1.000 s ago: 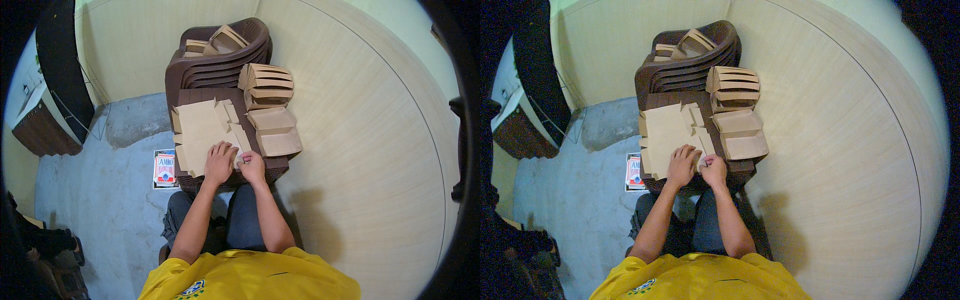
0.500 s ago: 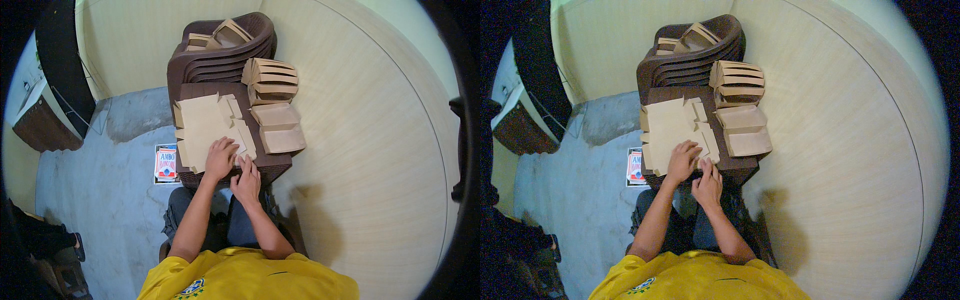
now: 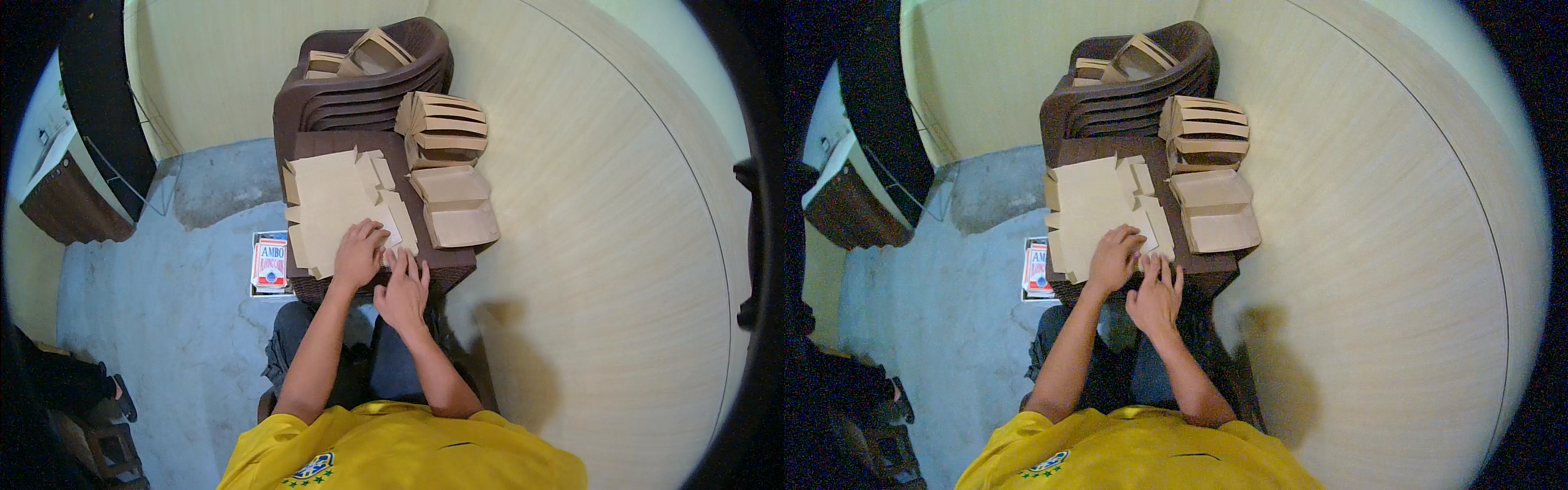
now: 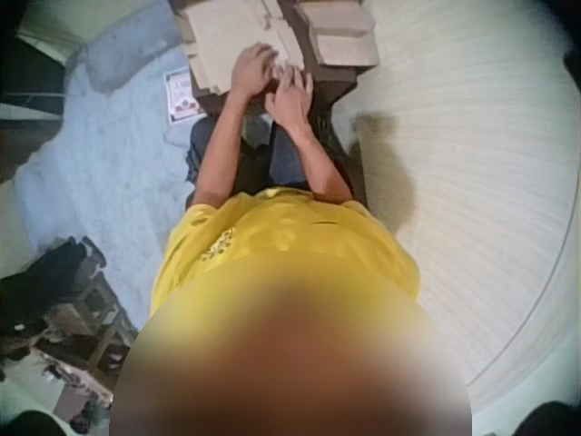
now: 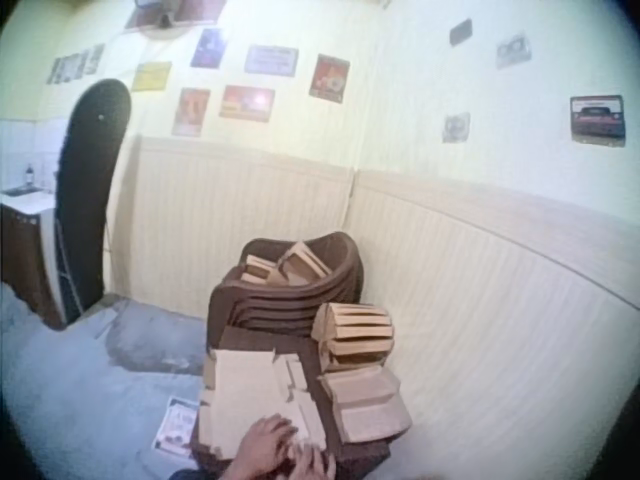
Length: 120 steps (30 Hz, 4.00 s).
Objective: The person folds flat cardboard pieces into small boxes by hand. They fold the sides and tuck flaps to form the box shape, then place the finished boxes in a stack on the table.
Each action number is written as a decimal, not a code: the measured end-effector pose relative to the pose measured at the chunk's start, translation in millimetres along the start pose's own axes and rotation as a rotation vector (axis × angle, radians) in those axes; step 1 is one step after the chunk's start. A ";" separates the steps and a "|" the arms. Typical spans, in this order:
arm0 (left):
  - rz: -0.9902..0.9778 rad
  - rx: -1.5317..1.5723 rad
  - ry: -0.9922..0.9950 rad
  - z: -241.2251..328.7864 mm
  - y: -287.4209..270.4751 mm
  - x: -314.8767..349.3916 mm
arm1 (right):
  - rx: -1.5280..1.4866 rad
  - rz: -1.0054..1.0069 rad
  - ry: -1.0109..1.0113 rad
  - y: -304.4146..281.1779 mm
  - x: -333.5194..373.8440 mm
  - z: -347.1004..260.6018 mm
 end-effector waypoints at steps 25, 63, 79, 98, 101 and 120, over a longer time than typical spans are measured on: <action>-0.020 -0.319 -0.410 -25.3 -95.4 47.6 | -0.483 0.085 -0.122 6.7 -88.5 59.3; 0.062 0.211 -0.457 -8.1 -53.9 47.3 | -1.049 -0.030 0.439 59.2 -75.6 22.7; 0.119 0.497 -0.561 -14.6 -49.2 42.0 | -1.237 0.059 0.273 47.2 -53.9 4.4; 0.073 0.859 -0.584 -13.4 -25.1 43.7 | -1.308 0.034 0.235 45.4 -45.7 26.9; 0.075 0.876 -0.573 -10.3 -20.0 41.9 | -1.281 0.028 0.267 43.3 -43.7 33.4; 0.230 0.503 -0.425 13.5 8.4 41.0 | -0.972 -0.001 0.219 28.5 -20.1 54.8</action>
Point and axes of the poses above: each hand's wrist, its own x-axis away from the middle knuckle, its own y-axis out of the palm, z = x × y, the point moved 6 cm from there along -x, towards the middle knuckle, and after that the axes turned 6 degrees about x, right-handed, at the moved point
